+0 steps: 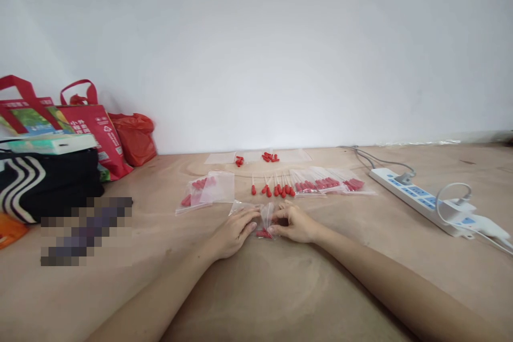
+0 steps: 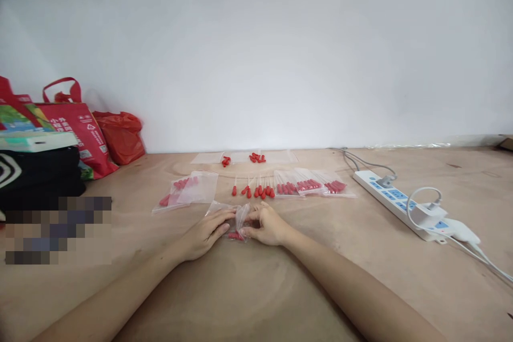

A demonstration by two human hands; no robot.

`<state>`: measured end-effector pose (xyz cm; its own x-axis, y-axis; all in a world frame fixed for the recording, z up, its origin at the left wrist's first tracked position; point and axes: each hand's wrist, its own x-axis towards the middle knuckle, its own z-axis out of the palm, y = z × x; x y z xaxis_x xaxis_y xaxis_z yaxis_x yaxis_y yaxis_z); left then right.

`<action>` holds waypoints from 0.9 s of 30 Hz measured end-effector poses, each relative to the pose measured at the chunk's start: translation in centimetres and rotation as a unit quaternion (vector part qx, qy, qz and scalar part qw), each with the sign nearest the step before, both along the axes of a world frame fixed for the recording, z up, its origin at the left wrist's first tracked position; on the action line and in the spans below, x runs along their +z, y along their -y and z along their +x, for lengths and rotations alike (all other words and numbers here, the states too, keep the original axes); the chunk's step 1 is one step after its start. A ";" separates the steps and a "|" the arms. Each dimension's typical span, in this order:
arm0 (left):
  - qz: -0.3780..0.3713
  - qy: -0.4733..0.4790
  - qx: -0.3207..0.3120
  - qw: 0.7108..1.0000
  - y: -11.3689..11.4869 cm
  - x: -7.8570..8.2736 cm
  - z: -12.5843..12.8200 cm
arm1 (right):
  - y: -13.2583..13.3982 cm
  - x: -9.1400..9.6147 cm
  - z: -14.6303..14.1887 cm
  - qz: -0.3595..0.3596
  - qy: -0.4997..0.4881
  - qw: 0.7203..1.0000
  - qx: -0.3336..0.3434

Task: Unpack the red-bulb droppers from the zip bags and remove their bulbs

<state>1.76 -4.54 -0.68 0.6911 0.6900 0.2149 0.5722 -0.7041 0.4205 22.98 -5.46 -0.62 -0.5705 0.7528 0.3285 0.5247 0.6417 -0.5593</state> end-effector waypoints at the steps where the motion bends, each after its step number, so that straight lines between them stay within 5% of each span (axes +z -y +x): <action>1: 0.000 -0.003 0.003 1.000 0.0 0.0 0.0 | 0.0 0.1 0.1 -0.004 -0.002 1.000 0.016; 14: -0.010 -0.050 0.020 0.998 0.2 0.1 -0.2 | 1.0 0.2 0.1 0.066 -0.016 0.993 0.096; 27: -0.019 -0.036 0.021 0.999 0.2 -0.1 -0.2 | 0.5 -0.8 -0.1 0.044 -0.050 0.998 0.022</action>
<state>1.51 -4.72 -0.75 0.6740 0.7257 0.1382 0.6307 -0.6627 0.4037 22.84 -6.00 -1.42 -0.5638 0.6932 0.4490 0.4391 0.7120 -0.5479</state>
